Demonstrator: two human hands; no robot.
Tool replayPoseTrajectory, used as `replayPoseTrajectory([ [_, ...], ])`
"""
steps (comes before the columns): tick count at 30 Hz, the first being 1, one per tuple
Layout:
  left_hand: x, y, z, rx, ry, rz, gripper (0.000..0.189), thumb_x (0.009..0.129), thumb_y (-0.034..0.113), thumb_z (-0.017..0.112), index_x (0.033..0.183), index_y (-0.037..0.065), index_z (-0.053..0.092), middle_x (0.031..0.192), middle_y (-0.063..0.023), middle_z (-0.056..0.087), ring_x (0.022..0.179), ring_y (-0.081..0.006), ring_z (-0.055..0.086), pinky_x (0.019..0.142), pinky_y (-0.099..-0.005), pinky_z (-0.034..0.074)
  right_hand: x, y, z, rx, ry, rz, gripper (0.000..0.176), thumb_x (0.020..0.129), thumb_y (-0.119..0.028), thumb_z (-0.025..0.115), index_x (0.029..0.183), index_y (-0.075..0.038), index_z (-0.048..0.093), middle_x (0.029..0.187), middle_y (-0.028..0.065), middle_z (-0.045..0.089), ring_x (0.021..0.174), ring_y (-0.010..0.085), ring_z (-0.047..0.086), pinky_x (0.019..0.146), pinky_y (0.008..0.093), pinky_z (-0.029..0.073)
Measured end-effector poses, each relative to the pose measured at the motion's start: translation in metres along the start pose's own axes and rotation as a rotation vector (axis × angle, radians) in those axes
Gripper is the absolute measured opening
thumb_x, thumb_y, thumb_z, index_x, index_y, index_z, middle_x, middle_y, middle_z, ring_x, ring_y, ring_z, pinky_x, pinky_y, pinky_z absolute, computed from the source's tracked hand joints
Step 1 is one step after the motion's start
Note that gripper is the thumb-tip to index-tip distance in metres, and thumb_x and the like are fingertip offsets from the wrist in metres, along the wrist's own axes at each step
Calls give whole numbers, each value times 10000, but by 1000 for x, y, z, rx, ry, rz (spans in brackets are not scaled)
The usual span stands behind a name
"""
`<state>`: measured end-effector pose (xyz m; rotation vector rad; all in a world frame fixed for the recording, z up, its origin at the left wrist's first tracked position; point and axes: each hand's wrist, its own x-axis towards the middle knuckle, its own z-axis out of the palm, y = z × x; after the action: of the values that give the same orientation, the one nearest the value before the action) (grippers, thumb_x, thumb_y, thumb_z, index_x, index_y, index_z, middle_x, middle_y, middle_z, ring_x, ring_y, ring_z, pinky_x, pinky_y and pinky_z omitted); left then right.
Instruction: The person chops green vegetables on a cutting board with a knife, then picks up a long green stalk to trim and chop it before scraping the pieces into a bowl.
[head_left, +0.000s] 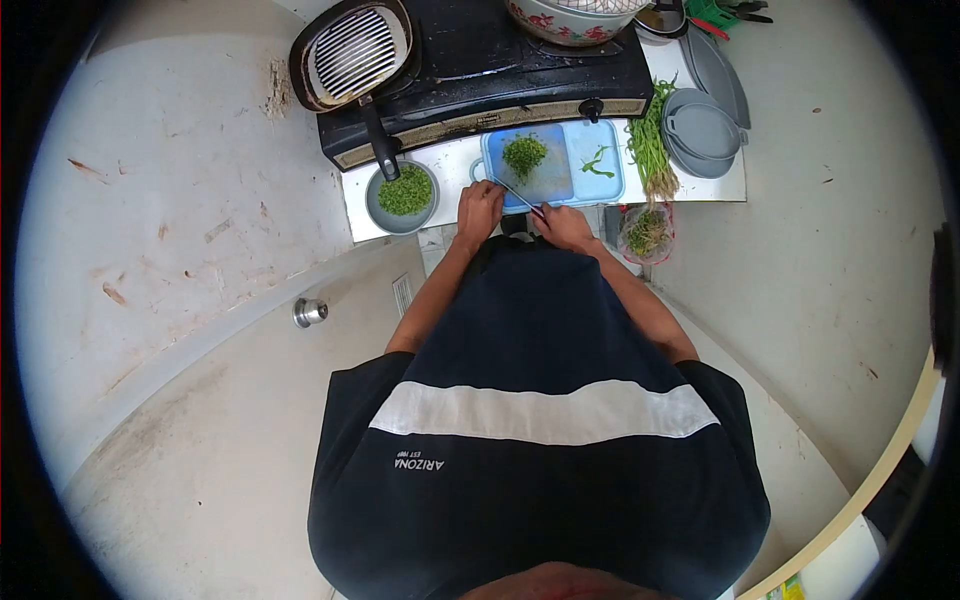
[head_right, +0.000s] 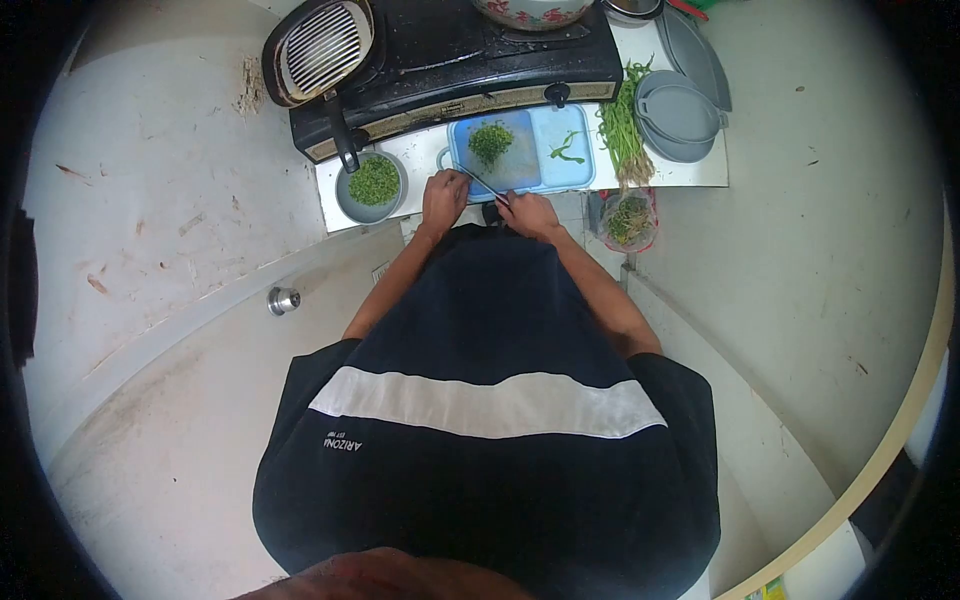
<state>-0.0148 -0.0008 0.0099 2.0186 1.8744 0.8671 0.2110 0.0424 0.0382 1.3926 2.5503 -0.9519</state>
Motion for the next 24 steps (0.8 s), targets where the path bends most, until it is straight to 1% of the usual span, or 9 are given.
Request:
replayPoseTrajectory([
  [2, -1, -2, 2, -5, -13, -6, 150, 839, 63, 714, 980, 76, 763, 923, -79, 677, 885, -277, 645, 804, -415, 493, -1, -2, 2, 22, -5, -5, 445, 1018, -416, 562, 1047, 14, 669, 752, 287, 688, 730, 488, 694, 714, 574, 561],
  [6, -1, 0, 0, -20, -5, -2, 148, 840, 64, 712, 978, 78, 763, 926, -77, 676, 893, -278, 646, 806, -416, 494, 12, -2, 13, -2, -4, -4, 443, 1017, -412, 562, 1048, 17, 667, 756, 288, 689, 731, 488, 695, 710, 572, 562],
  [8, 2, 2, -4, -35, -20, 1, 140, 841, 52, 723, 976, 55, 758, 916, -105, 681, 871, -314, 649, 800, -426, 494, 18, -3, 17, -3, -13, 4, 442, 1023, -421, 549, 1036, 4, 671, 793, 263, 714, 787, 461, 718, 737, 559, 575],
  [9, 0, 1, -2, -36, -22, 2, 140, 841, 52, 723, 976, 55, 758, 916, -105, 681, 871, -314, 649, 800, -426, 494, 17, -4, 16, -2, -13, 5, 442, 1023, -421, 549, 1036, 4, 671, 793, 263, 714, 787, 461, 718, 737, 559, 575],
  [11, -2, -3, 2, 4, -33, -6, 143, 842, 61, 708, 973, 80, 761, 932, -71, 675, 913, -278, 650, 808, -420, 496, 15, -6, 12, -29, -32, 21, 439, 1023, -415, 552, 1034, 8, 670, 806, 262, 719, 783, 462, 719, 731, 556, 576],
  [15, -1, -3, -3, -29, -19, 10, 144, 844, 59, 709, 977, 78, 762, 919, -74, 678, 899, -280, 655, 805, -419, 498, 4, 1, 10, -45, -21, 9, 437, 1021, -410, 556, 1031, 12, 669, 798, 267, 715, 765, 463, 716, 724, 555, 577],
  [17, 0, -4, -3, -62, -55, -2, 142, 851, 65, 711, 983, 74, 763, 894, -82, 681, 874, -287, 662, 804, -418, 499, 1, 1, 4, -36, 6, 17, 438, 1022, -410, 556, 1025, 12, 670, 784, 273, 707, 750, 467, 712, 718, 558, 575],
  [24, 1, 1, -2, -100, 3, -64, 115, 854, 68, 717, 958, 70, 767, 893, -92, 692, 851, -298, 664, 811, -424, 501, 2, -6, -6, 28, -28, 68, 446, 1022, -413, 555, 1030, 15, 681, 772, 281, 699, 777, 475, 708, 749, 563, 566],
])
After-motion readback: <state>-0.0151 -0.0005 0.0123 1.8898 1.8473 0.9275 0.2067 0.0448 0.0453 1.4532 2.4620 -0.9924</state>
